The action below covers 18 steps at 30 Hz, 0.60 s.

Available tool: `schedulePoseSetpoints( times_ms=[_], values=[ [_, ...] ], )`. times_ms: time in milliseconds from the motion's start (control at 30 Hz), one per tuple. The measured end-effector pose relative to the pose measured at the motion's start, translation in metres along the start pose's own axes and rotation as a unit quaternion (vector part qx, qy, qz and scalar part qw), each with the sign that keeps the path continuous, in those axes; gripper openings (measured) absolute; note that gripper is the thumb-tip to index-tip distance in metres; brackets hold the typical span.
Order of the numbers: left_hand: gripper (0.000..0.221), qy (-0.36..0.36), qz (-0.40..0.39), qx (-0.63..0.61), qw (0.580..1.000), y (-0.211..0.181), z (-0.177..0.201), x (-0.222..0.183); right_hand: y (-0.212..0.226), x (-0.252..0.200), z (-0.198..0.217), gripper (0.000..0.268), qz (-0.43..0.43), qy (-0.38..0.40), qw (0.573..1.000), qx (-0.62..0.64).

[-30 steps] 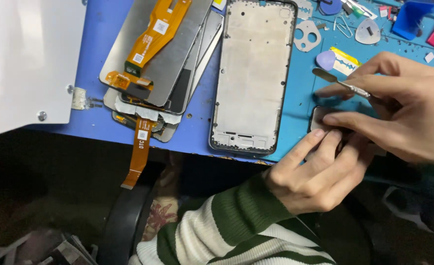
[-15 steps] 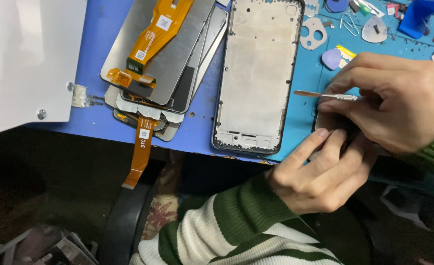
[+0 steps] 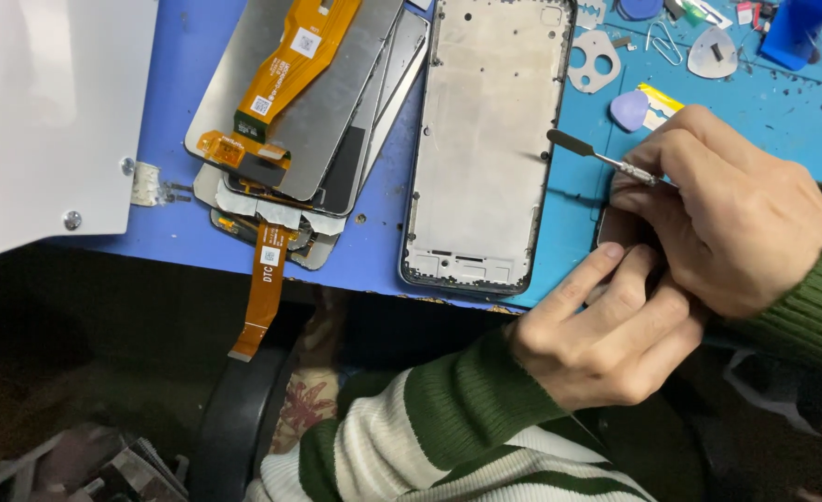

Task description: The person pries along the edge of a phone display assembly with a thin blade to separate it, then applies a strip of tape to the back of the display and writes on the tape with a pencil. They then use tweezers to work on the flex cable area of the display and reposition the assembly on the workbench.

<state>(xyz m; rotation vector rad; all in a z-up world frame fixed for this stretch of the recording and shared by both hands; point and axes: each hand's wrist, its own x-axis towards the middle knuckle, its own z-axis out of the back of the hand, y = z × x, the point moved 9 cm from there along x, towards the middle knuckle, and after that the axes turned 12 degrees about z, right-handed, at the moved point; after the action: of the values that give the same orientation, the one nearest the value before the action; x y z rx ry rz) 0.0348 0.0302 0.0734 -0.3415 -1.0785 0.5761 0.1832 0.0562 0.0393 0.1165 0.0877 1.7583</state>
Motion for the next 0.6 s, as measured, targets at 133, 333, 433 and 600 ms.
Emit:
schedulePoseSetpoints(
  times_ms=[133,333,433,600],
  values=[
    [0.033,-0.006,-0.014,0.043,0.999,0.000,0.001,0.001,-0.005,0.000,0.015,0.011,0.001,-0.050,0.995,0.082],
    [0.027,0.002,-0.019,0.061,0.998,0.000,0.001,0.005,-0.021,-0.017,0.026,0.007,-0.136,-0.075,0.961,0.229],
    [0.021,-0.002,-0.025,0.067,0.997,0.000,0.000,0.004,-0.054,-0.049,0.014,0.022,-0.134,-0.077,0.976,0.155],
    [0.018,-0.016,-0.033,0.080,0.996,-0.002,-0.002,0.004,-0.124,-0.111,-0.028,0.027,-0.265,-0.071,0.951,0.145]
  ],
)
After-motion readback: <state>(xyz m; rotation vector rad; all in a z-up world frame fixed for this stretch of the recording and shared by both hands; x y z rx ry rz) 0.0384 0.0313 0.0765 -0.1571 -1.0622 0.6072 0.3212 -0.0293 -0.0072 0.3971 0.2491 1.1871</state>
